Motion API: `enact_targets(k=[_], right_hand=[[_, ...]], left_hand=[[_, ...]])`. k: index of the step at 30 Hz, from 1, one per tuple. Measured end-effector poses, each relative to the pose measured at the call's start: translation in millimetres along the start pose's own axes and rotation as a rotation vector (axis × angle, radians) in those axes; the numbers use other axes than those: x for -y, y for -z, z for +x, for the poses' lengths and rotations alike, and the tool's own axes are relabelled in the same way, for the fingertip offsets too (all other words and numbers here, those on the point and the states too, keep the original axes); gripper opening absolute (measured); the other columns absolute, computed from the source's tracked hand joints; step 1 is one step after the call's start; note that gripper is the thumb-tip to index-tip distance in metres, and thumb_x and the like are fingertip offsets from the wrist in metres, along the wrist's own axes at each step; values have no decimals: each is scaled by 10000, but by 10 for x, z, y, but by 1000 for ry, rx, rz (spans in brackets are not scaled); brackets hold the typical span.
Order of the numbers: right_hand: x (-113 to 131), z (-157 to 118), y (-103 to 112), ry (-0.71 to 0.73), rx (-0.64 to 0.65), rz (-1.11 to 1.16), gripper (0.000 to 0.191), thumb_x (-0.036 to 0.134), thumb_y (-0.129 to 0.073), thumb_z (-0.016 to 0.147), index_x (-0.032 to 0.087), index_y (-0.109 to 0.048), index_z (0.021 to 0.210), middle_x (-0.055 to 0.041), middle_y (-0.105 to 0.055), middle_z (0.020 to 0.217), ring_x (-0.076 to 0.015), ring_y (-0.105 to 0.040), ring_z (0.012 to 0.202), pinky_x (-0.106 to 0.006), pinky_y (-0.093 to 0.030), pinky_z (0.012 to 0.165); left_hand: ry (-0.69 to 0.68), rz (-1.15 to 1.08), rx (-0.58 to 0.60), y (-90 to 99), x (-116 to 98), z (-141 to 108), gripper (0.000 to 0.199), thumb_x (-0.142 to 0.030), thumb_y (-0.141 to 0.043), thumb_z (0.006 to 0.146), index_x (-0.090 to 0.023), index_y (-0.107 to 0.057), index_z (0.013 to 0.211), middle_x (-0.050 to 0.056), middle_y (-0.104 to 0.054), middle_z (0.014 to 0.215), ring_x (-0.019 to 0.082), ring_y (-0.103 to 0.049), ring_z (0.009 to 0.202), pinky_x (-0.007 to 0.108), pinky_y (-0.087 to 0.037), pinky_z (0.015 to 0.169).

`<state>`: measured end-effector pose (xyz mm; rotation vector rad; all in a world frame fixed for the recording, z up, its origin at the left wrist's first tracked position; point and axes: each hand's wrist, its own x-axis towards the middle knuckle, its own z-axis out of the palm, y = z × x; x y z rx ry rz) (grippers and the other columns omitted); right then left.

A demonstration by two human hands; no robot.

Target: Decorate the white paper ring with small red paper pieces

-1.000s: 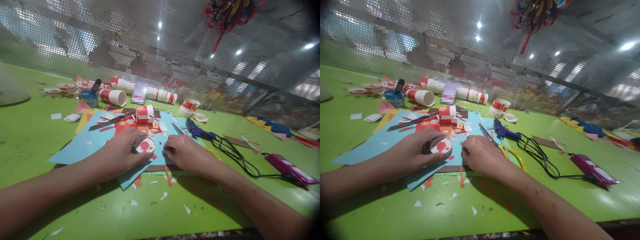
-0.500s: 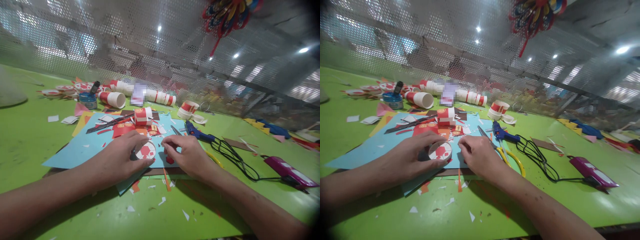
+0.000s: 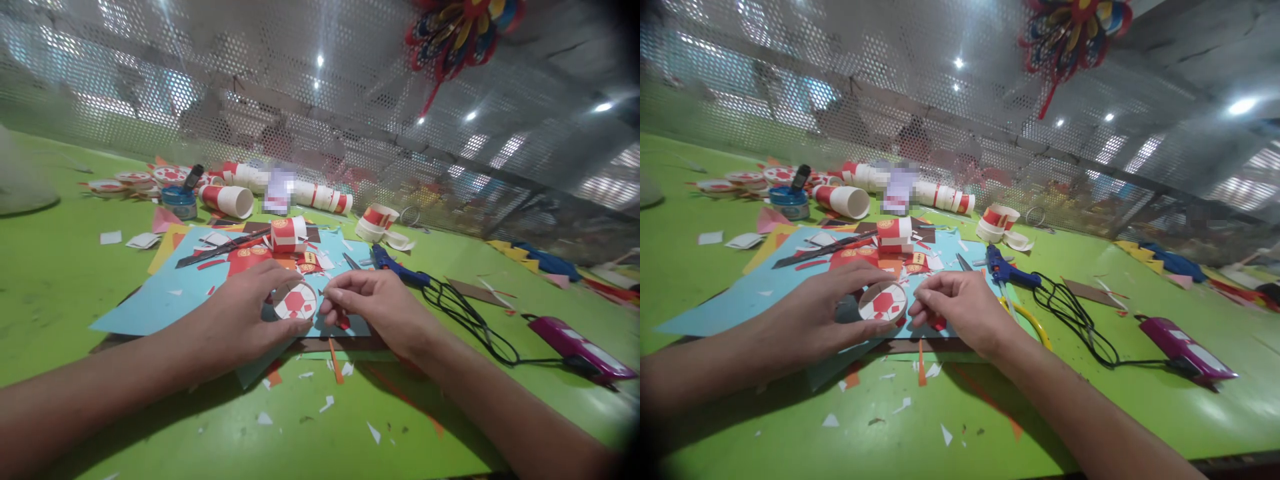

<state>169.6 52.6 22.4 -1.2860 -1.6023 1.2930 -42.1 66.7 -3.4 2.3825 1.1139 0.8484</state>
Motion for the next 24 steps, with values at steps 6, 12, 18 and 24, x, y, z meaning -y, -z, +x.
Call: enact_targets(k=[6, 12, 18, 24], right_hand=[[-34, 30, 13, -37, -39, 132, 165, 297, -768, 743, 154, -697, 702, -22, -703, 674, -98, -615, 566, -242, -471, 571], [-50, 18, 31, -20, -30, 214, 146, 252, -806, 689, 152, -709, 733, -2, -685, 648, -92, -615, 580, -226, -473, 586], [6, -36, 2, -12, -30, 146, 226, 214, -779, 705, 181, -672, 901, 15, -708, 672, -103, -646, 604, -226, -487, 590], [41, -36, 5, -51, -26, 54, 193, 258, -825, 665, 157, -694, 764, -9, -718, 645, -116, -677, 611, -229, -528, 617]], left_hand=[[-2, 8, -3, -8, 3, -7, 351, -441, -630, 801, -203, -653, 1058, 56, -659, 981, 220, -602, 856, 326, -475, 714], [-40, 21, 27, -9, -17, -24, 297, -390, -615, 828, -205, -627, 1060, 45, -620, 958, 210, -584, 845, 328, -470, 712], [-80, 16, 46, -6, -36, -54, 279, -335, -614, 847, -192, -601, 1086, 68, -577, 1053, 221, -565, 951, 344, -471, 808], [-101, 38, 52, -12, -22, -84, 308, -332, -607, 861, -185, -579, 1130, 86, -551, 1130, 240, -548, 1015, 374, -468, 860]])
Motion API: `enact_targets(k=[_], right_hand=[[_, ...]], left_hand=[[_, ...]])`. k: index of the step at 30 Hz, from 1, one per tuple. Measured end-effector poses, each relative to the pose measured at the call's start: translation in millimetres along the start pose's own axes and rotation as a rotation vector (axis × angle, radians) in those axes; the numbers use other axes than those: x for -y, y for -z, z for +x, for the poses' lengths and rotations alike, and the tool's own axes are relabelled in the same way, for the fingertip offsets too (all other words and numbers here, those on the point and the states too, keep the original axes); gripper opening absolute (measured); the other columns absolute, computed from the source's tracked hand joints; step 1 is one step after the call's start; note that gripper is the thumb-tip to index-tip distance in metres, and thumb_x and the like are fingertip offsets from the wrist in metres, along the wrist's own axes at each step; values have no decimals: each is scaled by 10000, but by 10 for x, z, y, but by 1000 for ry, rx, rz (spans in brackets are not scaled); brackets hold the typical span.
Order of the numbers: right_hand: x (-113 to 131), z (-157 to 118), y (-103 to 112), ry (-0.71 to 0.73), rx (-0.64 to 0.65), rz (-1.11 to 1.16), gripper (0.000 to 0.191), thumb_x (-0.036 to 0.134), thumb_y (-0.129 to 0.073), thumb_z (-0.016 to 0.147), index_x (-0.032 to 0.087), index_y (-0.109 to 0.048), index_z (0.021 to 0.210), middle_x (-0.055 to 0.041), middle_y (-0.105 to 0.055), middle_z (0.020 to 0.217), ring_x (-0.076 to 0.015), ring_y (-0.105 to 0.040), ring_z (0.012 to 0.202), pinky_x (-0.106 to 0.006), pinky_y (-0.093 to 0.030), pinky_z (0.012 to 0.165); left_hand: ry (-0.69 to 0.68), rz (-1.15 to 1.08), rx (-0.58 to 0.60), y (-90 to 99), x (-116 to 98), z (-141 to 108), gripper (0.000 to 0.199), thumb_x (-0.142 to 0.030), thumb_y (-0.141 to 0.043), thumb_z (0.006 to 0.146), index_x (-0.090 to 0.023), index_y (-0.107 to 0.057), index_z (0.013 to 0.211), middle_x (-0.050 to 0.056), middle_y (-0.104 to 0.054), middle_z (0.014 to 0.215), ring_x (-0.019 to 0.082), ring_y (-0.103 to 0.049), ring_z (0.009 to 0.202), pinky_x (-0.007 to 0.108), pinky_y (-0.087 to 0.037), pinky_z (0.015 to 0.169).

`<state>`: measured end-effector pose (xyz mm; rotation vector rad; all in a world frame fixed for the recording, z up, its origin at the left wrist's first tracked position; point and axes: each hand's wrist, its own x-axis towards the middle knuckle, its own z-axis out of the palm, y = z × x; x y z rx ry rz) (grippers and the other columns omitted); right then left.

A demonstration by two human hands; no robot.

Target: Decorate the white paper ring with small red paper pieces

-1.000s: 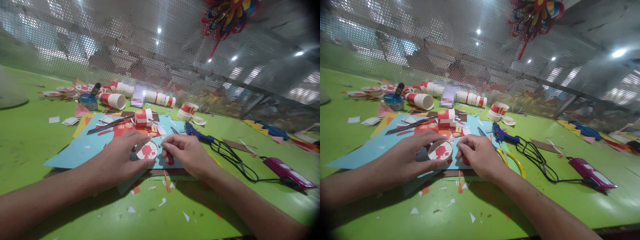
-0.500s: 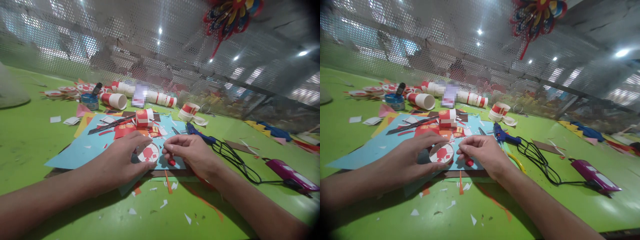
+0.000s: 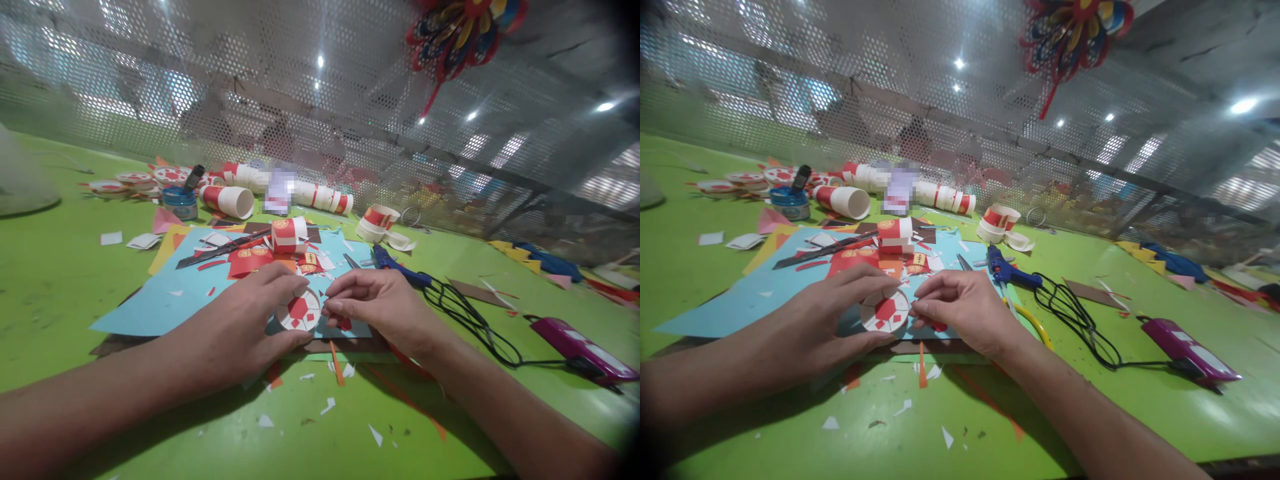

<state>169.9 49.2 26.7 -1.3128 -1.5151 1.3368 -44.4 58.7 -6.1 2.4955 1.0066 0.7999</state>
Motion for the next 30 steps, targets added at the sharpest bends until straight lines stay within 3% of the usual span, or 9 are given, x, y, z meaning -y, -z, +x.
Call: enact_targets(k=[5, 13, 30], right_hand=[[18, 3, 10, -26, 2, -2, 209, 246, -868, 606, 145, -715, 706, -21, -719, 608, -120, -680, 591, -218, -541, 615], [-47, 32, 53, -2, 36, 16, 137, 249, -806, 675, 143, -725, 709, -26, -712, 587, -99, -634, 553, -215, -512, 600], [-68, 49, -46, -21, -20, -127, 109, 236, -699, 755, 153, -673, 690, 24, -620, 543, -74, -538, 506, -206, -438, 530]], left_hand=[[-5, 4, 15, -6, -6, 6, 315, -317, -612, 863, -187, -569, 1146, 80, -544, 1127, 235, -544, 1015, 383, -463, 863], [5, 2, 20, 7, -36, 20, 263, -296, -611, 858, -184, -582, 1094, 67, -547, 1059, 224, -549, 942, 377, -469, 805], [9, 58, 36, -12, -36, 28, 276, -323, -611, 854, -183, -598, 1091, 105, -591, 1119, 256, -583, 985, 376, -501, 799]])
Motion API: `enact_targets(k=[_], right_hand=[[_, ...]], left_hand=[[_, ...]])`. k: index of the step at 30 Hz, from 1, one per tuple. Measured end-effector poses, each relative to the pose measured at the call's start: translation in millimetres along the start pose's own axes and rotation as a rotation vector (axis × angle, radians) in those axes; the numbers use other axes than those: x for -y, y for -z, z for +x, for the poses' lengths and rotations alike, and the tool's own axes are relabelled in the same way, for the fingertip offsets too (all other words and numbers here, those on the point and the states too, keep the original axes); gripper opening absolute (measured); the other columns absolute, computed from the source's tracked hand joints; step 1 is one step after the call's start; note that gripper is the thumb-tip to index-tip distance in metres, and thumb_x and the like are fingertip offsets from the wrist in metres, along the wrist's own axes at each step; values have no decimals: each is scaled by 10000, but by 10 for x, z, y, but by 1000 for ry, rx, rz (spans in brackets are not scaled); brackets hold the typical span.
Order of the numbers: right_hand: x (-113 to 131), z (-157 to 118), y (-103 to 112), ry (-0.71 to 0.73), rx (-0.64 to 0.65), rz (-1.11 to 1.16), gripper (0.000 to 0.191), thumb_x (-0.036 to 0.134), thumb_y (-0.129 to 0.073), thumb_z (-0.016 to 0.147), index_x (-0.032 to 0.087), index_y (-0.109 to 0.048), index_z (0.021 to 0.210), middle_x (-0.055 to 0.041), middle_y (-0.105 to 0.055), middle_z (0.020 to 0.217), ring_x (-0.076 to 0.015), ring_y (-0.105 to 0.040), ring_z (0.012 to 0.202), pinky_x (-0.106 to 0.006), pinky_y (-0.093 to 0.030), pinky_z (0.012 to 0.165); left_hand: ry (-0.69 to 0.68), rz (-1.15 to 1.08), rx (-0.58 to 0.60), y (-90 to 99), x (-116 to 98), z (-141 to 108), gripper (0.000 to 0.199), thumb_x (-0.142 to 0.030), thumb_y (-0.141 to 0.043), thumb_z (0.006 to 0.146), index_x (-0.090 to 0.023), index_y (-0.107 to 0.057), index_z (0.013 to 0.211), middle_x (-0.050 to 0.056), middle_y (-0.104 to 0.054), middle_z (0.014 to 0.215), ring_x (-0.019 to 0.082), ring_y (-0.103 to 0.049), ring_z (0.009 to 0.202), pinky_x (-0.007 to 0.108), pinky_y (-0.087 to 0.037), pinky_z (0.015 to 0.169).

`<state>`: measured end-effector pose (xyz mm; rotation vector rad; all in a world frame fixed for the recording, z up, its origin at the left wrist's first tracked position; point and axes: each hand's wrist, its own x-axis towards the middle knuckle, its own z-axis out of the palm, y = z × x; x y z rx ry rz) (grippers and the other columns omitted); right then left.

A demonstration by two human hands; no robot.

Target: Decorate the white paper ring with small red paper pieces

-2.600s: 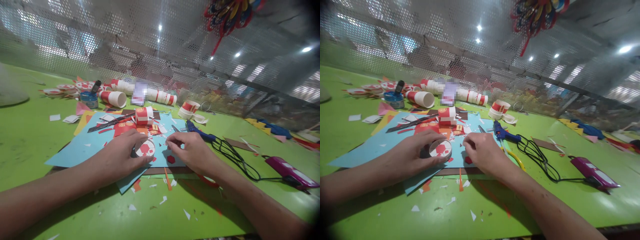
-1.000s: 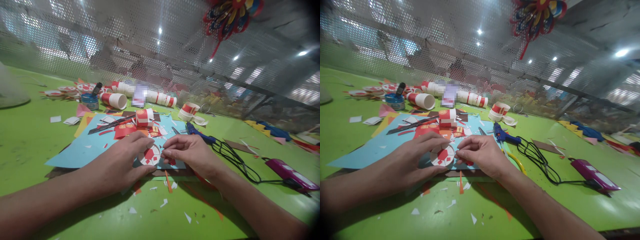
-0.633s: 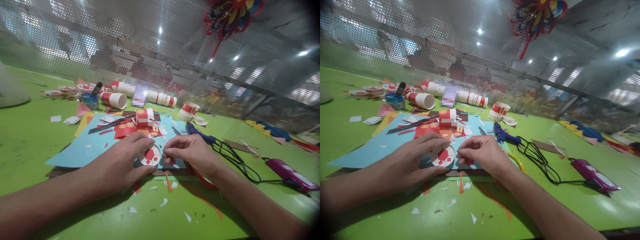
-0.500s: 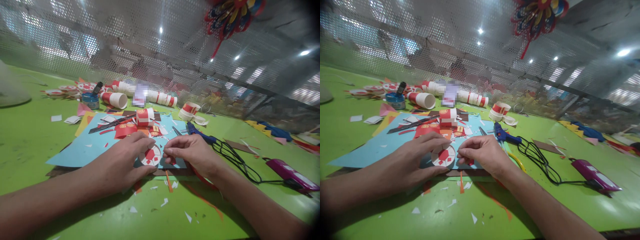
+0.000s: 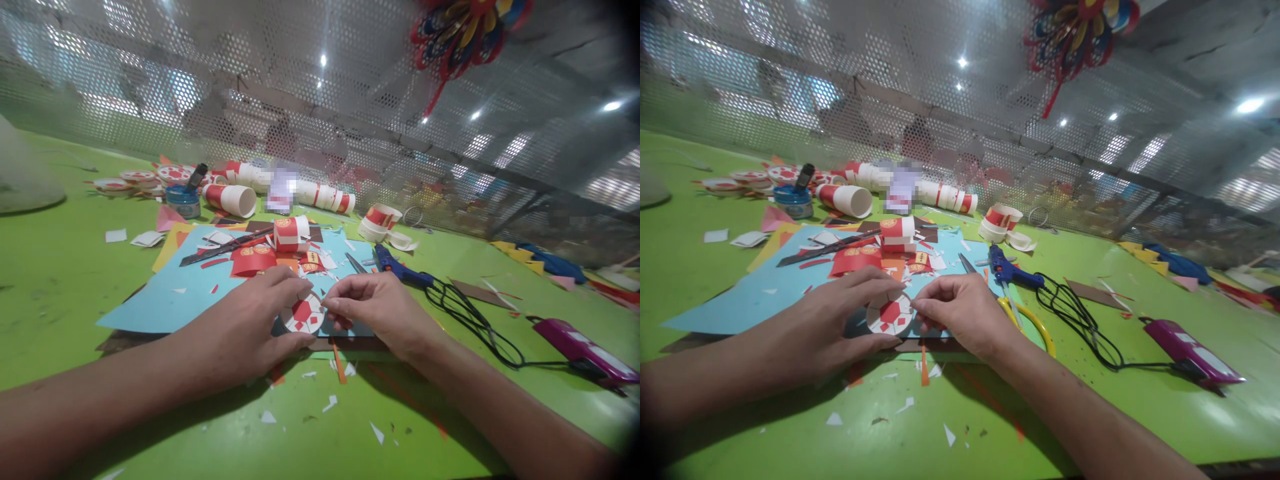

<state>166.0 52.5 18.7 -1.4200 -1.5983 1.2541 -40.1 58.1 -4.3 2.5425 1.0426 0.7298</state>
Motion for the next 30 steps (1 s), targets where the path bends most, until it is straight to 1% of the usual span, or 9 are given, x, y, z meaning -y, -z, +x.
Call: enact_targets(k=[3, 6, 11, 13, 16, 21, 30], right_hand=[[11, 8, -25, -8, -6, -76, 89, 214, -683, 762, 155, -676, 695, 29, -608, 548, -79, -530, 505, -211, -422, 516], [48, -6, -56, -6, -38, -198, 85, 180, -662, 771, 153, -684, 693, 38, -588, 544, -76, -500, 496, -214, -400, 506], [92, -31, -79, 126, -62, -317, 130, 128, -634, 788, 142, -683, 669, 55, -542, 541, -65, -435, 521, -206, -349, 503], [93, -28, -75, 128, -69, -329, 135, 123, -631, 792, 140, -681, 669, 57, -537, 536, -66, -435, 524, -208, -352, 513], [85, -15, -67, 88, -66, -311, 122, 129, -637, 783, 142, -676, 668, 51, -549, 533, -72, -451, 516, -212, -366, 509], [81, 1, -62, 20, -67, -285, 98, 188, -665, 772, 149, -686, 685, 34, -571, 540, -84, -472, 503, -220, -378, 494], [56, 19, -77, 13, -52, -232, 97, 193, -687, 747, 152, -677, 659, 33, -577, 543, -89, -480, 508, -227, -380, 506]], left_hand=[[-8, 17, -5, -13, -5, -6, 289, -336, -600, 861, -169, -596, 1096, 123, -582, 1137, 276, -576, 1016, 407, -502, 825], [12, 29, 4, -21, -18, -11, 298, -353, -594, 867, -157, -601, 1091, 130, -581, 1127, 281, -578, 1003, 430, -501, 836], [34, 39, 15, -25, -26, -9, 306, -349, -616, 851, -144, -609, 1079, 128, -585, 1089, 280, -574, 982, 440, -495, 842], [38, 37, 12, -30, -22, -4, 295, -342, -612, 852, -143, -611, 1070, 125, -585, 1074, 274, -573, 969, 430, -495, 833], [34, 21, 17, -33, -19, 3, 282, -363, -595, 865, -154, -617, 1054, 111, -586, 1039, 259, -573, 932, 411, -495, 811], [27, 18, 21, -18, -27, 7, 291, -387, -580, 876, -163, -614, 1060, 108, -582, 1026, 259, -567, 928, 405, -490, 804], [23, 5, 25, -27, -26, -8, 283, -392, -579, 881, -176, -613, 1060, 93, -573, 996, 243, -567, 893, 383, -487, 789]])
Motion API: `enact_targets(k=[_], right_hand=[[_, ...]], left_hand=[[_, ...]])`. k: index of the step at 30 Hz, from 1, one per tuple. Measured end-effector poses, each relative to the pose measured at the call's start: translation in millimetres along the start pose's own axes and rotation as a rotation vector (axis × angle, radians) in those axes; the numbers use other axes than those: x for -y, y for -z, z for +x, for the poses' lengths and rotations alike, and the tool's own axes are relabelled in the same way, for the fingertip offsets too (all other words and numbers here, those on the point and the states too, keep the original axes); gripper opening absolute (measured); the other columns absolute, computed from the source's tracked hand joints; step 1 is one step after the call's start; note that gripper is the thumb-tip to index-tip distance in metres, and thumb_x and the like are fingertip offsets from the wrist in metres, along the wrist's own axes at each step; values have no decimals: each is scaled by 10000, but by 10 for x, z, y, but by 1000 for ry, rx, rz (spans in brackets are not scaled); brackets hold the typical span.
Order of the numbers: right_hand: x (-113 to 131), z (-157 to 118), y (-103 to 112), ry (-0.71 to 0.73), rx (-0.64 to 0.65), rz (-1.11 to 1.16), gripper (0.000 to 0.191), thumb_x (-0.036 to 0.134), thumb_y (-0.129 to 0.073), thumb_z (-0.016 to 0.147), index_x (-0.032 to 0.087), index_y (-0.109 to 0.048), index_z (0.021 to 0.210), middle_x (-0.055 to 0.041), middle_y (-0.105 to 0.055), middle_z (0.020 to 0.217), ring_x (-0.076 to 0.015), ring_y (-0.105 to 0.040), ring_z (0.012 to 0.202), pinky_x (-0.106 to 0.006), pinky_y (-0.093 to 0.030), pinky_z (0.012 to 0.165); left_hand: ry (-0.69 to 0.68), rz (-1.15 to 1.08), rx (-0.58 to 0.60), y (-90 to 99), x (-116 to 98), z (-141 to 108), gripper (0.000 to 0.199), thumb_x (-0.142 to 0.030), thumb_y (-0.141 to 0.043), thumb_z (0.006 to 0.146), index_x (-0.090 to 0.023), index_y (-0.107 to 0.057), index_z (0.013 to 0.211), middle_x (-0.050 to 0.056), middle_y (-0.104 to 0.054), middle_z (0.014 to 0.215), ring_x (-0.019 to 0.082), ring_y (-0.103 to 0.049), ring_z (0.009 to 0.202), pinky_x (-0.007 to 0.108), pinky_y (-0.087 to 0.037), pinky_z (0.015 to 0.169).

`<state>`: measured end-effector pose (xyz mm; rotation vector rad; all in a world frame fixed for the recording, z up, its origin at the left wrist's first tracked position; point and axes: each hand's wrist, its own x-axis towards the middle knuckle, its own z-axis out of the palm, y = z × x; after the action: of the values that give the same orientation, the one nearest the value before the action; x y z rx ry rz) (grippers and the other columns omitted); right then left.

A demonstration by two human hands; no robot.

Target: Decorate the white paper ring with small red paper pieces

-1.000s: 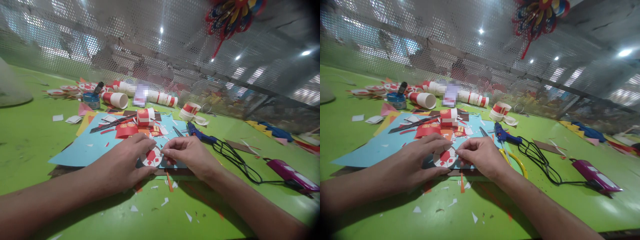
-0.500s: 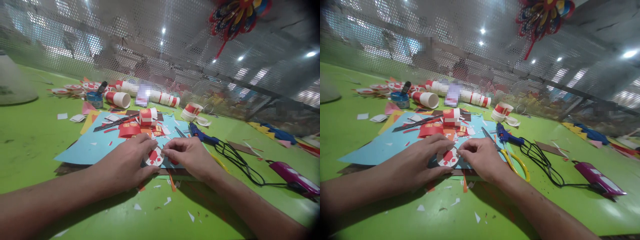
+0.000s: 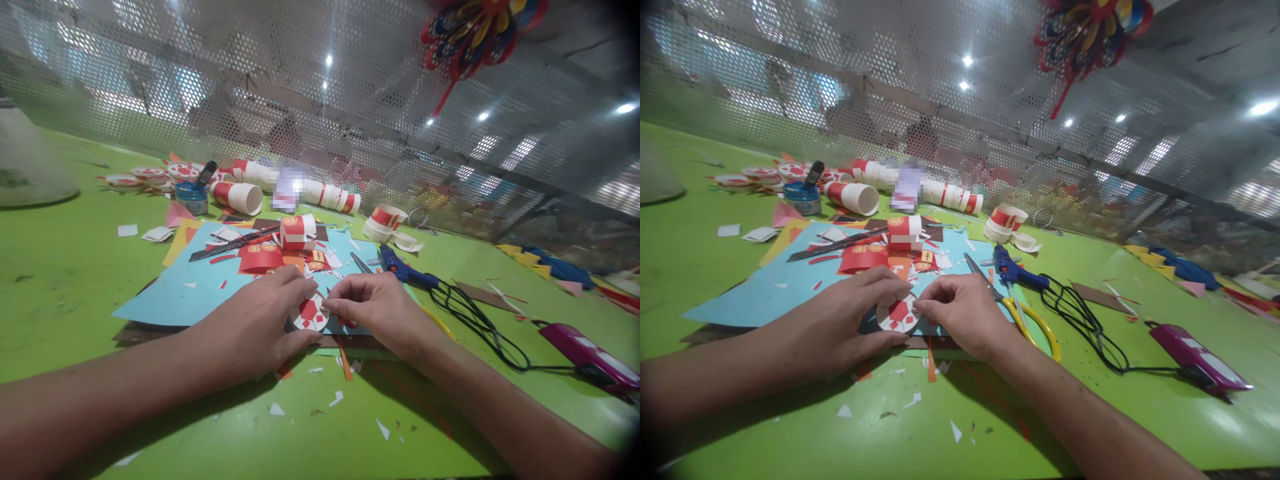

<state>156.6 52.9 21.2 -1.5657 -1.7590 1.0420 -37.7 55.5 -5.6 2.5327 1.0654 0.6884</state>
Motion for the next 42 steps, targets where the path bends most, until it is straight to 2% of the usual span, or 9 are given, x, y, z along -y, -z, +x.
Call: enact_targets(k=[4, 8, 12, 25, 31, 35, 42], right_hand=[[35, -2, -29, -12, -2, -60, 97, 188, -682, 759, 151, -674, 669, 34, -580, 553, -95, -478, 523, -235, -368, 511], [60, -11, -52, 44, -25, -148, 93, 146, -677, 758, 156, -675, 665, 39, -587, 561, -93, -470, 535, -237, -365, 522], [49, 3, -58, 96, -37, -153, 103, 127, -686, 738, 163, -669, 643, 48, -570, 550, -91, -455, 527, -235, -352, 512], [38, 4, -63, 85, -42, -136, 103, 171, -661, 746, 168, -663, 643, 43, -555, 538, -91, -443, 501, -238, -338, 487], [4, 15, -28, 144, -76, -186, 98, 178, -633, 751, 168, -659, 657, 39, -549, 524, -94, -437, 492, -236, -343, 469], [8, 16, -37, 125, -47, -170, 100, 174, -640, 746, 170, -656, 648, 40, -548, 520, -94, -440, 489, -235, -342, 466], [109, -14, -74, 81, -79, -194, 113, 156, -674, 726, 171, -666, 615, 24, -595, 549, -106, -472, 522, -254, -363, 512]], left_hand=[[20, -3, 19, -3, -1, 11, 289, -374, -605, 861, -167, -616, 1062, 93, -565, 1007, 243, -566, 891, 381, -483, 785], [35, 2, 29, 0, -15, 22, 287, -350, -615, 851, -153, -615, 1060, 91, -558, 998, 248, -556, 902, 382, -477, 773], [38, 12, 43, 6, -22, 16, 268, -344, -613, 851, -148, -619, 1035, 90, -553, 988, 247, -553, 899, 377, -473, 769], [38, 26, 49, 10, -21, 9, 280, -358, -626, 854, -139, -620, 1029, 90, -553, 981, 249, -559, 895, 380, -471, 773], [27, 50, 50, 16, -21, 21, 279, -372, -645, 846, -140, -616, 999, 83, -550, 967, 244, -558, 875, 361, -464, 737], [32, 65, 59, 30, -35, 21, 257, -387, -642, 847, -157, -614, 959, 70, -548, 942, 234, -554, 860, 338, -458, 710], [25, 51, 46, 15, -22, 17, 279, -366, -649, 842, -143, -624, 1008, 81, -551, 968, 245, -561, 891, 358, -468, 745]])
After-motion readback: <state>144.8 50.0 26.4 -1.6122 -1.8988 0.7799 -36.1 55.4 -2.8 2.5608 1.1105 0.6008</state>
